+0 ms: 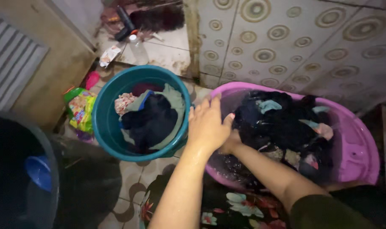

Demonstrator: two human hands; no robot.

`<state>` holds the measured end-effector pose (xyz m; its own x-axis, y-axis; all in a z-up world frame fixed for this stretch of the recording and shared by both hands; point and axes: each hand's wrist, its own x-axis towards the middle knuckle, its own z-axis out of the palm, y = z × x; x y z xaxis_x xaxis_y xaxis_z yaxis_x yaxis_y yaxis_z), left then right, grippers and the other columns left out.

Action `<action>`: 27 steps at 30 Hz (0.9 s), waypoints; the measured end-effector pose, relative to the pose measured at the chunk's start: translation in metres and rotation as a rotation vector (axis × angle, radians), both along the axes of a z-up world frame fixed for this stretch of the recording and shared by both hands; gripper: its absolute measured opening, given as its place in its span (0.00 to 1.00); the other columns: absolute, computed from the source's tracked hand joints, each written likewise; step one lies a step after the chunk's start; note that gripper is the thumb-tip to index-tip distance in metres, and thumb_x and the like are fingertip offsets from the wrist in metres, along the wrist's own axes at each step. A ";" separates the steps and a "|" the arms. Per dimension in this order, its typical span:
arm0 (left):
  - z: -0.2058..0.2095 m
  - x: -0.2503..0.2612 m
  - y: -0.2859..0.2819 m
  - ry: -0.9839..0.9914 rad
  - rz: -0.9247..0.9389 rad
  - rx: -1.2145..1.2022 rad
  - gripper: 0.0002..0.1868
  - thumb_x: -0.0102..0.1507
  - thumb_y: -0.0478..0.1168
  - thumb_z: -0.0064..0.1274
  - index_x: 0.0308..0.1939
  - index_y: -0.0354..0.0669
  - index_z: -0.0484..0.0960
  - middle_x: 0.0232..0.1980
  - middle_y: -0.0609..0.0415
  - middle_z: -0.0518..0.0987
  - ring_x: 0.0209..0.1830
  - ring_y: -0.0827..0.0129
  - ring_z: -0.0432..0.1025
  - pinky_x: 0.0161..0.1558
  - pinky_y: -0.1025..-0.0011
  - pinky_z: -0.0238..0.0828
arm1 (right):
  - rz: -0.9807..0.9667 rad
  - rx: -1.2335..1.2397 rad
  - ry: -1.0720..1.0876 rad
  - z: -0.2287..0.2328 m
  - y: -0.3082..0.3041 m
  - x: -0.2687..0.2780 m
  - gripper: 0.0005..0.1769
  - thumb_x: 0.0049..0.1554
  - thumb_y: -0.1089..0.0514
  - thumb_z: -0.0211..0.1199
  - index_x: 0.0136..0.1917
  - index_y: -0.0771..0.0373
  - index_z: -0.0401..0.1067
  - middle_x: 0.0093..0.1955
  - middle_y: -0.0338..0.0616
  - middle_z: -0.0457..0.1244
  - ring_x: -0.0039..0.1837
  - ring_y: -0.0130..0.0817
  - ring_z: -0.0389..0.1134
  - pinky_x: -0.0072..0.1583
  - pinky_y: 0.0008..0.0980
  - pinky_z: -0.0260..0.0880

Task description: The person hand washes multiple garments in a pink basin under running water, then transfers each item to a green bucket. They repeatedly rinse, wring, and move clothes between the two basins throughout the clip.

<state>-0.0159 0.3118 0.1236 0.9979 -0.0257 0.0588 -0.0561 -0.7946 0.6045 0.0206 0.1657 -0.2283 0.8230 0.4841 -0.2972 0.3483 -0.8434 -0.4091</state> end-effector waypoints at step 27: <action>-0.046 0.028 -0.191 0.089 -0.762 -0.672 0.38 0.54 0.52 0.67 0.64 0.38 0.75 0.57 0.42 0.81 0.58 0.53 0.77 0.60 0.61 0.71 | -0.635 1.417 -1.384 0.496 -0.253 -0.051 0.10 0.66 0.69 0.69 0.50 0.67 0.67 0.48 0.41 0.60 0.51 0.30 0.61 0.56 0.29 0.64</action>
